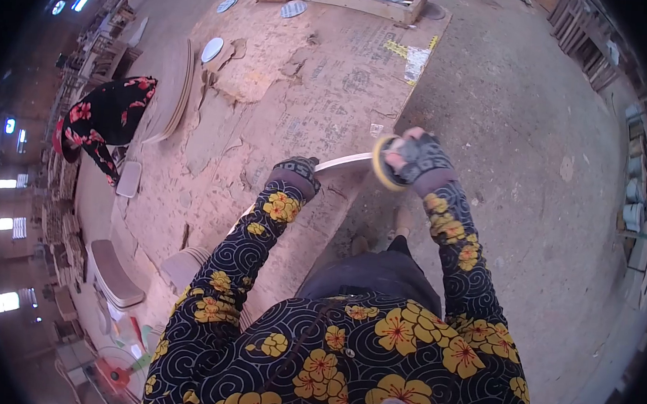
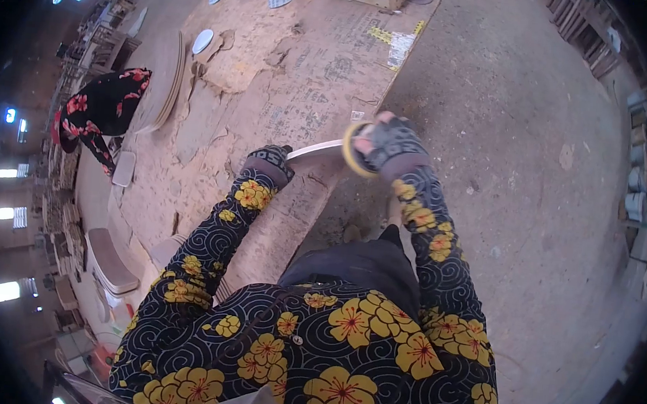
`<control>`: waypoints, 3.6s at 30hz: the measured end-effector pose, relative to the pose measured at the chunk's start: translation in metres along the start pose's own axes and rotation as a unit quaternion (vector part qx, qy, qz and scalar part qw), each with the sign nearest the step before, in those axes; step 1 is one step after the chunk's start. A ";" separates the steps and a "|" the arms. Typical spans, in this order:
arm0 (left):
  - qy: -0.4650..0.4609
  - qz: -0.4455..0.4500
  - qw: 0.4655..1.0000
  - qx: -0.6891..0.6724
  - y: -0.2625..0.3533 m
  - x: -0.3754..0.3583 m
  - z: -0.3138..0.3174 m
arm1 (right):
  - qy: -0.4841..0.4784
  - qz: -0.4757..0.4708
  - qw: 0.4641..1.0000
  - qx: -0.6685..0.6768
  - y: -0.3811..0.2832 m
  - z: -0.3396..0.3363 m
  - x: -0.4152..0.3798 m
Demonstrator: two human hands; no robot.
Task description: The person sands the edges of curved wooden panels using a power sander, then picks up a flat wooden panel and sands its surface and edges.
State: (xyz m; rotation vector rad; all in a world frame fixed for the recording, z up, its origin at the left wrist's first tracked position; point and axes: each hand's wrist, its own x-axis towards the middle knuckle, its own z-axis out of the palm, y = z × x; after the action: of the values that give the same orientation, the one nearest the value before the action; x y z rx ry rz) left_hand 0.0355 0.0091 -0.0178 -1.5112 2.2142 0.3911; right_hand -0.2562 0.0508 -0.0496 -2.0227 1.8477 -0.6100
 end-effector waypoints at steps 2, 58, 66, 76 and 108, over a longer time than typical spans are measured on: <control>-0.002 0.000 1.000 -0.015 0.000 -0.003 0.000 | -0.064 0.101 0.990 0.080 0.016 -0.005 -0.002; -0.020 -0.112 0.991 -0.071 -0.064 -0.077 0.027 | -0.208 -0.063 0.968 -0.125 -0.186 -0.013 0.030; -0.023 -0.261 0.954 -0.145 -0.142 -0.167 0.091 | -0.212 -0.179 0.958 -0.073 -0.282 0.045 0.016; 0.009 -0.235 0.960 -0.152 -0.147 -0.167 0.102 | -0.086 -0.127 0.942 -0.298 -0.063 0.087 0.044; -0.078 -0.209 0.947 -0.230 -0.195 -0.156 0.095 | 0.023 0.006 0.957 -0.290 0.043 -0.049 -0.001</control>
State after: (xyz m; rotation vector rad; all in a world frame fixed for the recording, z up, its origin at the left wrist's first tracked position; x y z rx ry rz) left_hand 0.2833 0.1075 -0.0216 -2.0511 1.6848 0.8953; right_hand -0.3180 0.0499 -0.0301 -2.3499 2.2593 -0.1048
